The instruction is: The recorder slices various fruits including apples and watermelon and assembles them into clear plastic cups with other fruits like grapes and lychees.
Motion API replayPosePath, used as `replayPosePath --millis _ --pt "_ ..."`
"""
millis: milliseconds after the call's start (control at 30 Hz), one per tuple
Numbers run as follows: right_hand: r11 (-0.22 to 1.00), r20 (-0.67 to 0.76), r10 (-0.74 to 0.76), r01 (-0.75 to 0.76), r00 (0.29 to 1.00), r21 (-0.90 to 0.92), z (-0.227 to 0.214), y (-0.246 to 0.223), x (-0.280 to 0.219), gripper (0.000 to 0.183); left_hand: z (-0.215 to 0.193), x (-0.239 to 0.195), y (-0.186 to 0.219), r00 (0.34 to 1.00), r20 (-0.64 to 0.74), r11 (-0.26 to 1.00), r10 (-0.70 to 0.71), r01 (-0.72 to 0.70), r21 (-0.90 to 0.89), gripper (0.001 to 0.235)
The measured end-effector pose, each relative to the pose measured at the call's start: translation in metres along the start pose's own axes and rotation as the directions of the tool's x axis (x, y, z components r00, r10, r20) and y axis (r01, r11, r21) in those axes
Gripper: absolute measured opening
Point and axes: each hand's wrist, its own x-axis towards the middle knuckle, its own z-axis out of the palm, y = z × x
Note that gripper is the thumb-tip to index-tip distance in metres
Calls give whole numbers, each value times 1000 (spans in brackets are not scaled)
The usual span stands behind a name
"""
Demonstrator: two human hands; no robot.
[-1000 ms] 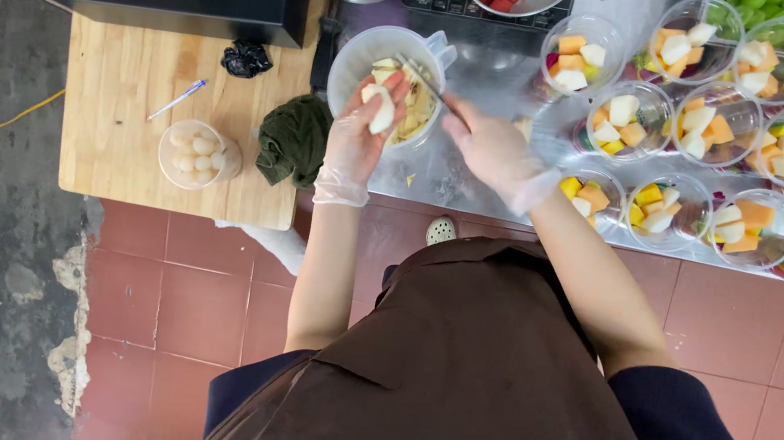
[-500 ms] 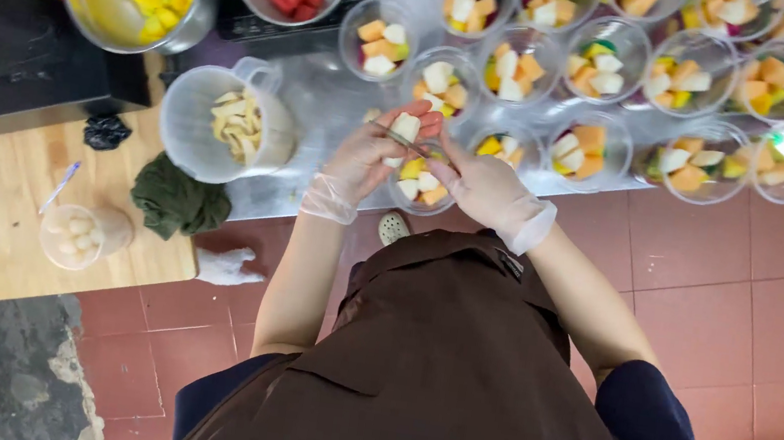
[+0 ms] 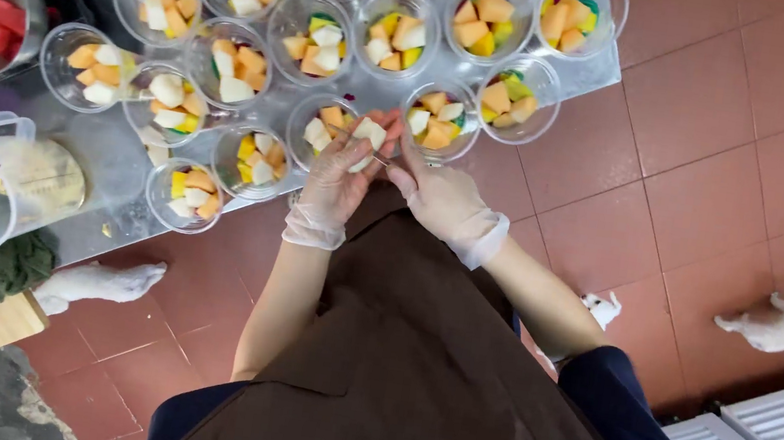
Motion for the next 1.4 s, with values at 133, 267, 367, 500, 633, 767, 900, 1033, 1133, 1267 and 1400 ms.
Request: replayPosePath --millis 133,267,367,500,633,767,900,1033,1133,1267,1400 --pt "986 72 159 -156 985 -50 -34 17 -11 67 28 33 -31 996 -63 985 61 -70 -156 57" --pt "978 -69 201 -205 977 -48 -41 52 -11 63 38 85 -40 997 -73 999 -11 13 37 55" --pt "976 -172 214 -216 962 5 -42 93 12 60 53 131 -42 999 -7 974 -36 37 222 55" --pt "971 -321 232 -237 918 26 -27 143 46 45 58 177 -46 996 -33 926 -83 89 367 51" --pt "844 -36 391 -342 920 413 -63 134 63 50 12 220 -54 989 -25 949 -145 146 280 47" --pt "722 24 387 -319 922 614 -66 134 66 57 -8 232 -48 994 -72 977 -86 99 192 49" --pt "797 -40 353 -278 935 536 -66 124 62 59 -4 230 -38 993 -105 982 -56 74 175 60" --pt "798 42 352 -323 935 509 -64 120 54 60 5 222 -37 992 -71 980 -102 113 164 71" --pt "819 75 326 -321 942 475 -54 127 53 60 12 216 -32 989 -36 985 -140 143 97 77" --pt "957 -146 224 -189 964 218 -42 133 51 59 14 218 -36 983 -26 980 -179 181 83 83" --pt "935 -131 352 -345 927 79 -57 106 54 61 23 217 -39 986 -3 985 -165 165 44 92"
